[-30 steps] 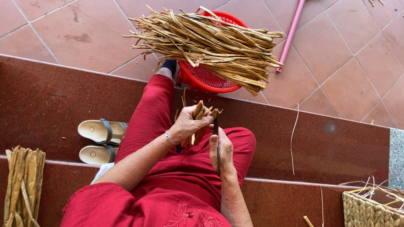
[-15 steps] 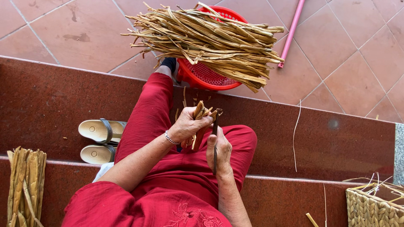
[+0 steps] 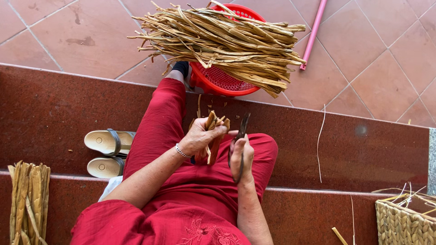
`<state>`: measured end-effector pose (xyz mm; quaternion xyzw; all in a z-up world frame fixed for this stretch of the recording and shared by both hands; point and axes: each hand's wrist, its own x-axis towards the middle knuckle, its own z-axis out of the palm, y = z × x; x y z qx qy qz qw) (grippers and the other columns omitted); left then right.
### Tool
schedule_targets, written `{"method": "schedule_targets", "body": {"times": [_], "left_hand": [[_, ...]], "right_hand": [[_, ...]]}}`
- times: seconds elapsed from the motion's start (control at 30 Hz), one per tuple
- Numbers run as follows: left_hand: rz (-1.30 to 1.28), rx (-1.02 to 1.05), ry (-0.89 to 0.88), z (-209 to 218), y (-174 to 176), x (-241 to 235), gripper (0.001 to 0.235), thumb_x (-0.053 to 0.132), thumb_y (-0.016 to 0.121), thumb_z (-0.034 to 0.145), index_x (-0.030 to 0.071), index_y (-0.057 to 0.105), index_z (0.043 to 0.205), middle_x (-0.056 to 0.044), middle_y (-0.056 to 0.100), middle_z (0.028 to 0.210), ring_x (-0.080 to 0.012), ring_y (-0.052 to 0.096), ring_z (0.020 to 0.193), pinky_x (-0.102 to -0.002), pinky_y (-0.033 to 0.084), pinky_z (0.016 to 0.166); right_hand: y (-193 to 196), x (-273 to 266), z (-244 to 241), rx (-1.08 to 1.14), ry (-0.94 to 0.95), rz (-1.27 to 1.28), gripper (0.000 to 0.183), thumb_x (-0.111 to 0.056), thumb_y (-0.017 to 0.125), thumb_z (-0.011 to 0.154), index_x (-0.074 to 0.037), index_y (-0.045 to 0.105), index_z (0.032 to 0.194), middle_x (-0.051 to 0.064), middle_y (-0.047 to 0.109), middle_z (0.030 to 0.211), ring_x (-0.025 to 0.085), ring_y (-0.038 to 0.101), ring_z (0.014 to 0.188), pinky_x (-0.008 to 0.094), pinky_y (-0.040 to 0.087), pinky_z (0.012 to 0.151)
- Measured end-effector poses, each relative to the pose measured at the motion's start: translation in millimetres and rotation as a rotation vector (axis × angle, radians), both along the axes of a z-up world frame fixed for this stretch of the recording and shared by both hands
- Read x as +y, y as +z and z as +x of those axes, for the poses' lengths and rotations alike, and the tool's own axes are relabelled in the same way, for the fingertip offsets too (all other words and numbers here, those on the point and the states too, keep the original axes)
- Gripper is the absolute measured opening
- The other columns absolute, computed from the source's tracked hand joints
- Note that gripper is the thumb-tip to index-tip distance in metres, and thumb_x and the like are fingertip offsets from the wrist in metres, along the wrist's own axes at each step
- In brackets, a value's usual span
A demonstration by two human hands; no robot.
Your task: The person sits on the floor and uses shears to trim dried plant stalks. They repeatedly pick stalks from a red basket, cut them into shorter pieces, and place the trimmed pieces on the floor beside them.
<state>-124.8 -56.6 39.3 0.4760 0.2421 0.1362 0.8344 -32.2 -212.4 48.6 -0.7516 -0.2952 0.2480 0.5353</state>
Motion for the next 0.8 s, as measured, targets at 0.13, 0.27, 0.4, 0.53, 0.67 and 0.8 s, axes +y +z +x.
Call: {"method": "schedule_targets", "body": {"times": [0.13,0.27,0.4,0.53,0.67,0.8], "left_hand": [[0.095,-0.116,0.042,5,-3,21,0.021,0.025,0.064,0.105,0.005,0.069,0.105,-0.001,0.075,0.096,-0.0056,0.067,0.088,-0.023,0.057,0.081],[0.057,-0.091,0.107,28,-8,54,0.019,0.027,0.062,0.108,0.009,0.064,0.106,-0.006,0.069,0.075,-0.013,0.066,0.065,-0.028,0.053,0.059],[0.506,0.168,0.18,66,-29,87,0.027,0.026,0.072,0.098,0.005,0.06,0.11,-0.009,0.062,0.081,-0.0188,0.059,0.067,-0.036,0.05,0.06],[0.995,0.314,0.225,124,-67,117,0.027,0.023,0.08,0.091,0.009,0.069,0.112,-0.012,0.072,0.089,-0.027,0.072,0.082,-0.041,0.058,0.074],[1.179,0.461,0.166,187,-100,130,0.022,0.02,0.08,0.092,0.017,0.074,0.113,-0.015,0.07,0.097,-0.0362,0.07,0.093,-0.048,0.057,0.082],[1.166,0.66,0.059,239,-115,132,0.036,0.019,0.081,0.08,0.013,0.067,0.112,-0.018,0.057,0.114,-0.0374,0.069,0.091,-0.048,0.058,0.082]], "right_hand": [[-14,-2,14,0.522,-0.051,0.086,0.081,-0.069,0.028,0.102,0.002,0.059,0.126,-0.001,0.053,0.077,0.008,0.047,0.061,0.023,0.039,0.055],[-45,-2,21,0.786,-0.129,0.096,0.081,-0.069,0.028,0.101,0.003,0.058,0.125,0.002,0.054,0.073,0.01,0.047,0.056,0.024,0.036,0.051],[-78,-9,26,0.86,-0.206,0.066,0.081,-0.068,0.027,0.101,0.003,0.057,0.125,0.003,0.053,0.07,0.011,0.047,0.054,0.025,0.034,0.049],[-93,-16,32,0.883,-0.248,0.075,0.079,-0.067,0.029,0.102,0.004,0.056,0.125,0.003,0.053,0.071,0.011,0.046,0.053,0.024,0.034,0.048],[-98,-15,36,0.886,-0.268,0.064,0.077,-0.065,0.029,0.103,0.004,0.057,0.125,0.003,0.053,0.071,0.01,0.046,0.054,0.024,0.035,0.049],[-104,-13,37,0.909,-0.261,0.077,0.074,-0.063,0.03,0.104,0.004,0.057,0.123,0.003,0.053,0.07,0.01,0.046,0.053,0.024,0.034,0.049]]}}
